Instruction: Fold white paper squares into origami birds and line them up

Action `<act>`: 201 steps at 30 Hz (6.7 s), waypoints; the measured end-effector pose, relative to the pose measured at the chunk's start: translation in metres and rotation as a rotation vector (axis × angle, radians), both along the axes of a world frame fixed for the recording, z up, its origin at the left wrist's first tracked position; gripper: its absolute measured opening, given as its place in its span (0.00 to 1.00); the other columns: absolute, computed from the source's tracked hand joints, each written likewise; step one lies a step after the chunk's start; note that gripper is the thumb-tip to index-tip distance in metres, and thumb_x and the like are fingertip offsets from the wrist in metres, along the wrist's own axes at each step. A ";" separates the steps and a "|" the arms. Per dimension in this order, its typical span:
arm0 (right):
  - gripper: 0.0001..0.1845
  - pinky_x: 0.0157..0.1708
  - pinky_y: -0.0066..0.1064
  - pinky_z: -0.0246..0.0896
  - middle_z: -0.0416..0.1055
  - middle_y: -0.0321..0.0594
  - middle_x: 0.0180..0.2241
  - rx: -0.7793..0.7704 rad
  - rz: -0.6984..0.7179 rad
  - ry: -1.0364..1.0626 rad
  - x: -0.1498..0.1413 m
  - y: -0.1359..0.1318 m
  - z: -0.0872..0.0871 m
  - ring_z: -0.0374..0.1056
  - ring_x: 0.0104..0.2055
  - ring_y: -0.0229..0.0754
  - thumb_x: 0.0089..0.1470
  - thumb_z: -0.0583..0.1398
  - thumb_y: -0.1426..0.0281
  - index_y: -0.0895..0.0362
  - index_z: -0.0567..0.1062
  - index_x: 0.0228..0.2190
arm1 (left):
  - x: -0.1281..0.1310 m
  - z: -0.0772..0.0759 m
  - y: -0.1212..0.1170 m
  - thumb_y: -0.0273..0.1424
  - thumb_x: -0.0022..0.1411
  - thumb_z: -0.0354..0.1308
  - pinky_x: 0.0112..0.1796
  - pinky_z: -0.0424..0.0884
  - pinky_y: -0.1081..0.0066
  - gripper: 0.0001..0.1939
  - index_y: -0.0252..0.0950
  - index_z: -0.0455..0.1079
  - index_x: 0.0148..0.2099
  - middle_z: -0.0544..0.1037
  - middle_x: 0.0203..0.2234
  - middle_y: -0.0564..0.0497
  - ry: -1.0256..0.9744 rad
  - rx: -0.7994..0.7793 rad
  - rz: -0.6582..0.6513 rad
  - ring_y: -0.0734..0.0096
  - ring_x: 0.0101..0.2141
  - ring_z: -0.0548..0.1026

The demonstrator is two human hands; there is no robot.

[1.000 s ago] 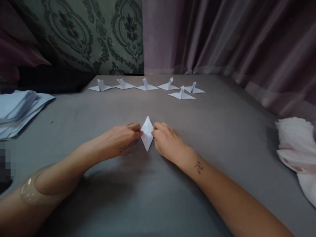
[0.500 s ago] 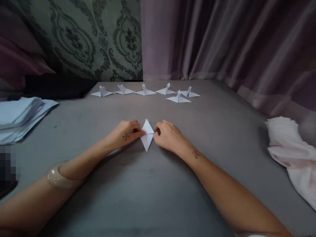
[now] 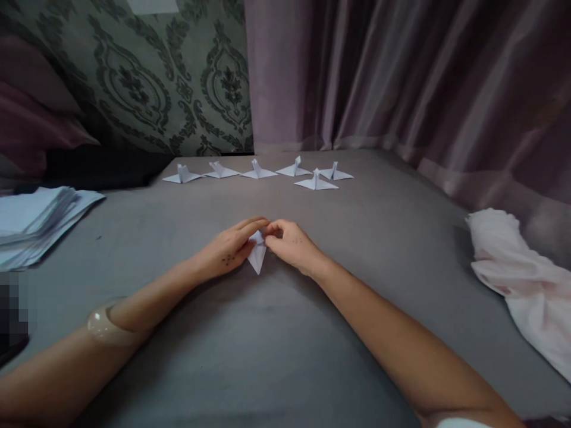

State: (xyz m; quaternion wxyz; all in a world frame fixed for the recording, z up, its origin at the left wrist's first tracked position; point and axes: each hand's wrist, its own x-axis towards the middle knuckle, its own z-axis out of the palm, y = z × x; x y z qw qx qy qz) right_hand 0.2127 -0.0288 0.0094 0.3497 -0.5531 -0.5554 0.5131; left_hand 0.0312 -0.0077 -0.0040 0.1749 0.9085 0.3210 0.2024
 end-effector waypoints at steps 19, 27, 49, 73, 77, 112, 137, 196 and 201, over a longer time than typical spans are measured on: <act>0.28 0.42 0.34 0.65 0.71 0.43 0.44 0.344 -0.234 0.168 0.004 0.009 0.002 0.68 0.44 0.41 0.40 0.69 0.57 0.54 0.70 0.42 | 0.006 0.022 0.009 0.32 0.52 0.64 0.24 0.65 0.77 0.11 0.33 0.69 0.36 0.69 0.22 0.55 -0.823 -0.660 0.446 0.79 0.21 0.67; 0.07 0.33 0.31 0.61 0.72 0.38 0.32 0.676 -0.100 -0.163 0.007 0.004 -0.008 0.66 0.32 0.38 0.55 0.60 0.64 0.54 0.76 0.33 | 0.012 0.016 0.001 0.30 0.55 0.63 0.33 0.73 0.72 0.10 0.33 0.67 0.38 0.74 0.30 0.51 -0.876 -0.606 0.224 0.72 0.32 0.75; 0.06 0.36 0.29 0.58 0.70 0.39 0.36 0.414 0.326 -0.537 0.032 0.010 -0.001 0.66 0.34 0.36 0.54 0.59 0.69 0.56 0.76 0.29 | -0.006 0.017 0.006 0.28 0.60 0.53 0.32 0.65 0.73 0.08 0.35 0.74 0.34 0.75 0.32 0.49 0.115 -0.174 0.125 0.73 0.28 0.71; 0.09 0.35 0.30 0.57 0.69 0.39 0.35 0.371 0.170 -0.598 0.024 0.017 -0.012 0.65 0.33 0.36 0.55 0.58 0.67 0.57 0.72 0.25 | 0.000 0.011 0.011 0.36 0.57 0.54 0.22 0.56 0.75 0.14 0.31 0.73 0.28 0.73 0.23 0.50 0.035 -0.359 0.332 0.75 0.22 0.64; 0.09 0.34 0.30 0.57 0.68 0.39 0.35 0.364 0.173 -0.604 0.024 0.017 -0.013 0.64 0.32 0.36 0.55 0.58 0.67 0.57 0.72 0.25 | -0.001 0.009 0.013 0.37 0.56 0.54 0.22 0.54 0.75 0.14 0.31 0.73 0.27 0.71 0.22 0.51 0.030 -0.364 0.330 0.76 0.21 0.63; 0.06 0.38 0.31 0.65 0.76 0.38 0.32 0.419 0.034 -0.194 0.033 0.020 -0.019 0.72 0.34 0.39 0.50 0.59 0.72 0.56 0.74 0.33 | 0.000 0.003 0.002 0.25 0.68 0.42 0.44 0.68 0.65 0.19 0.33 0.70 0.54 0.73 0.43 0.42 0.196 0.080 -0.097 0.62 0.43 0.70; 0.24 0.47 0.40 0.65 0.68 0.60 0.52 0.661 0.541 -1.235 -0.012 -0.046 0.013 0.65 0.54 0.54 0.55 0.50 0.80 0.68 0.65 0.54 | 0.006 0.032 -0.037 0.24 0.62 0.50 0.24 0.63 0.69 0.24 0.24 0.60 0.61 0.78 0.28 0.44 0.716 0.069 0.080 0.61 0.29 0.77; 0.15 0.43 0.37 0.57 0.66 0.38 0.37 0.667 0.083 -0.731 0.007 -0.013 -0.019 0.64 0.41 0.43 0.45 0.67 0.61 0.54 0.70 0.31 | -0.017 0.003 0.019 0.34 0.57 0.60 0.30 0.64 0.75 0.09 0.34 0.71 0.37 0.68 0.31 0.52 -0.145 -0.325 -0.006 0.76 0.28 0.66; 0.09 0.41 0.34 0.54 0.68 0.36 0.34 0.656 0.169 -0.711 0.009 -0.011 -0.021 0.65 0.38 0.40 0.51 0.65 0.64 0.55 0.73 0.28 | -0.014 0.002 0.017 0.31 0.60 0.57 0.31 0.63 0.74 0.06 0.33 0.71 0.35 0.71 0.31 0.51 -0.078 -0.219 -0.024 0.76 0.29 0.68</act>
